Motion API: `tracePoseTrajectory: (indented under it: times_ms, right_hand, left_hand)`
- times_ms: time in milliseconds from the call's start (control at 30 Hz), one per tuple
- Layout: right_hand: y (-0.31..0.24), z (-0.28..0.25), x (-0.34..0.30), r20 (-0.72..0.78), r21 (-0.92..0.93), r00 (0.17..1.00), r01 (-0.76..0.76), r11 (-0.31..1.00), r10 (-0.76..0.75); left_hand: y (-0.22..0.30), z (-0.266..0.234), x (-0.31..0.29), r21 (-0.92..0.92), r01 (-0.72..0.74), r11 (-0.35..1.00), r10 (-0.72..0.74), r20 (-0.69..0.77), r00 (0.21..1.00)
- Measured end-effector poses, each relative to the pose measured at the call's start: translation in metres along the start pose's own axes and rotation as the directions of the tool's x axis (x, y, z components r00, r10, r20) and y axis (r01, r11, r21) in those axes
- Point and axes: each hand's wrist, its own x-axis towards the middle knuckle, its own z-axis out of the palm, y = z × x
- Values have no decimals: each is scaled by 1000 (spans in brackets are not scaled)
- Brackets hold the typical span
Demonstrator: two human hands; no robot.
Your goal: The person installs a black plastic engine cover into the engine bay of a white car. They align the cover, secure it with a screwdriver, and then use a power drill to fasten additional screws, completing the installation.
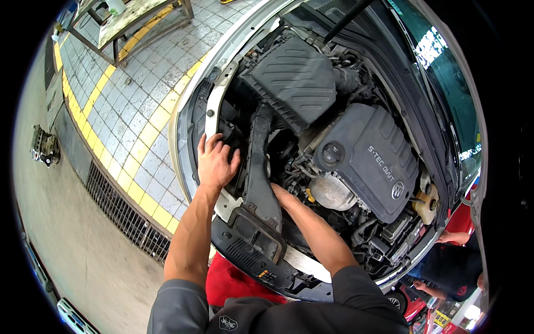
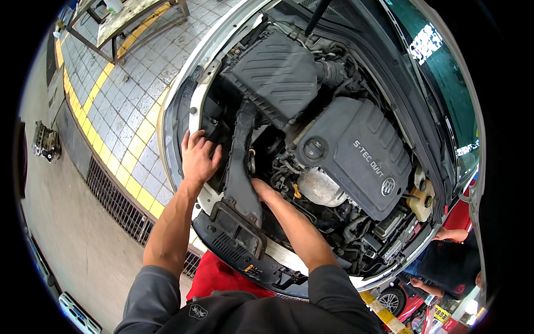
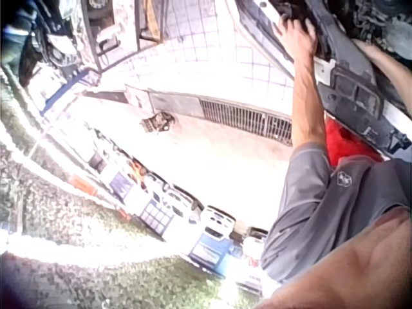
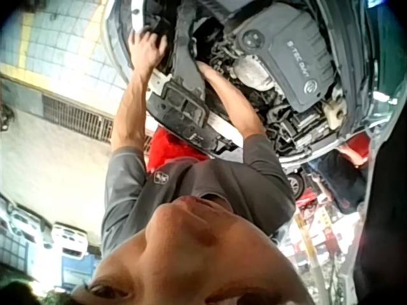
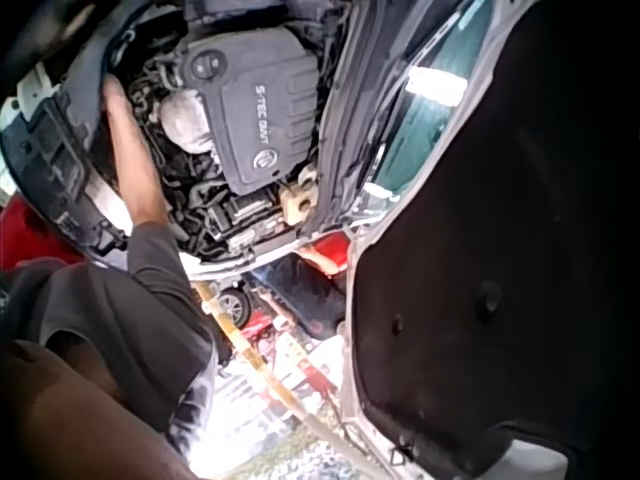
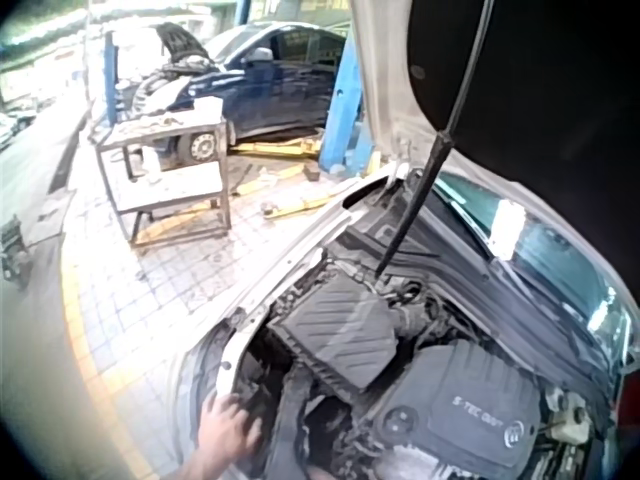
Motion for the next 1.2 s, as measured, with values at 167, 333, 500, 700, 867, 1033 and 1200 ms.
tracePoseTrajectory:
  times_ms: [167,333,500,700,867,1033,1200]
  right_hand:
    - [-23,10,-20,12,-92,1000,-18,996,20]
    - [-38,16,-45,-4,-192,1000,-8,981,7]
    - [-57,29,-66,-89,-462,996,-23,887,-20]
    - [-29,14,-30,59,-156,998,-21,987,31]
    - [-49,30,-55,-97,-325,995,-32,945,0]
    - [-22,17,-23,-132,-303,991,-77,950,38]
    - [-34,24,-41,-102,-470,993,-1,883,-53]
  left_hand:
    - [-1,0,-1,15,-3,1000,3,3,1000]
    - [3,1,2,6,-17,1000,17,-5,1000]
    - [3,2,-1,15,-21,1000,21,-18,1000]
    - [7,4,1,36,-38,999,38,1,999]
    - [3,1,-2,73,-32,997,31,10,999]
    - [11,4,3,47,-41,998,40,32,999]
    - [10,4,0,71,-41,997,39,25,999]
